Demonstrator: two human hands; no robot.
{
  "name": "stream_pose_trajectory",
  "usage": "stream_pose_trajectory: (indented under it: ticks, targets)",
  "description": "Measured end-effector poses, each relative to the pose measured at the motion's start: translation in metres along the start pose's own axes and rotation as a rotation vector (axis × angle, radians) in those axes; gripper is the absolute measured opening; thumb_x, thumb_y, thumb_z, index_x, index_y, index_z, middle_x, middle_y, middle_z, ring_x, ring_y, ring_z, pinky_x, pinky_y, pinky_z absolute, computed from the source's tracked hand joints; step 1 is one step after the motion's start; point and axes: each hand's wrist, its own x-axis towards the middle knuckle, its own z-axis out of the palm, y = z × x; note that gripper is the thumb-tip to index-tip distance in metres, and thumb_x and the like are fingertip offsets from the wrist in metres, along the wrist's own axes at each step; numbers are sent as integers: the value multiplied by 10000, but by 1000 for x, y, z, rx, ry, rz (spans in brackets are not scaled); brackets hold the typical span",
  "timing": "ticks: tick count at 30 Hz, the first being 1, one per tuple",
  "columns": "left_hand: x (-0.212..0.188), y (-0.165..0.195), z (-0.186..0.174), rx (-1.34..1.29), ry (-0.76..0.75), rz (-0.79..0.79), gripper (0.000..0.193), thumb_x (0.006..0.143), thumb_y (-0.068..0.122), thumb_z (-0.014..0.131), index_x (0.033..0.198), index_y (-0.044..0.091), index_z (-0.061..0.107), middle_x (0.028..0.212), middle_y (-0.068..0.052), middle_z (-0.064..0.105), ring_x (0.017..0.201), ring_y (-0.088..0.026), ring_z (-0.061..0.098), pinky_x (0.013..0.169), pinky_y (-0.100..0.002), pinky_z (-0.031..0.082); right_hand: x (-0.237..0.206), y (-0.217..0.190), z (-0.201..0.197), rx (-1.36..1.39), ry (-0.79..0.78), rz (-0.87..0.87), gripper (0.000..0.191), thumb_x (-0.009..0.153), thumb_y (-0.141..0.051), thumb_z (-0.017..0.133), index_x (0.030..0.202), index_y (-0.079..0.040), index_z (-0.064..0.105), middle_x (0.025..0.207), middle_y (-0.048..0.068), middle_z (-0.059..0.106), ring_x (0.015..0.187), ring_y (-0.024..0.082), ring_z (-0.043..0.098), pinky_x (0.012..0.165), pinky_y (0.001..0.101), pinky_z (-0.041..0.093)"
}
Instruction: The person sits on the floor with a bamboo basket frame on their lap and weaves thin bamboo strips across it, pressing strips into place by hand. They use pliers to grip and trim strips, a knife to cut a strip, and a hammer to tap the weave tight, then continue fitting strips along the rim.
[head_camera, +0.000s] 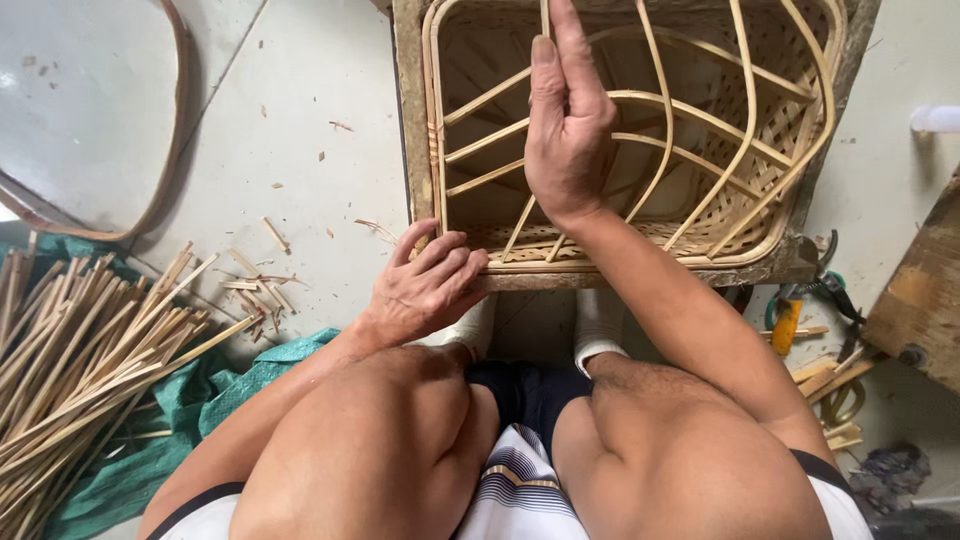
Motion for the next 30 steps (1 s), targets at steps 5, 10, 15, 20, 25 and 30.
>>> stream_pose_trajectory:
  ticks: [5,10,15,20,25,30]
  targets:
    - [-3,-5,-1,-3,10,3,388,920,311,813,1188,59,690,1023,-45,662,1130,-209,626,1122,-445,427,-1,1,2,-67,-28,0,302,1240,-184,522,1539,-177,482,1206,1,790,594,30,418,516,234,375]
    - [-4,-3,-4,-67,45,3,418,912,330,821,1205,58,696,1035,-56,686,1117,-213,643,1111,-447,429,5,3,-1,-120,-142,77,373,1196,-202,524,1562,-141,487,812,-2,667,548,38,406,493,249,329]
    - [35,-51,-17,-192,253,-41,466,916,152,816,1351,100,657,1307,-99,716,1287,-250,636,1185,-482,402,11,3,-1,-202,-190,43,380,1185,-213,545,1551,-111,523,825,5,692,550,66,441,497,268,380]
    - [117,-151,-7,55,200,16,463,977,95,768,1410,26,622,1454,-126,619,1393,-343,582,1198,-539,361,15,-4,0,-157,-227,163,403,1140,-215,535,1522,-88,524,766,44,714,509,82,471,461,275,424]
    - [152,-166,8,-88,130,99,323,989,60,746,1306,26,692,1484,-117,653,1380,-318,598,1157,-475,436,9,-24,-3,-100,-179,215,445,1112,-210,496,1540,-93,467,1343,91,672,505,65,527,455,241,462]
    - [146,-156,6,-89,174,106,313,967,11,747,1279,6,726,1406,-161,675,1356,-326,614,1181,-461,457,-10,-31,-43,25,-35,-57,397,1238,-210,534,1610,-167,402,1099,-59,721,681,27,607,628,168,550]
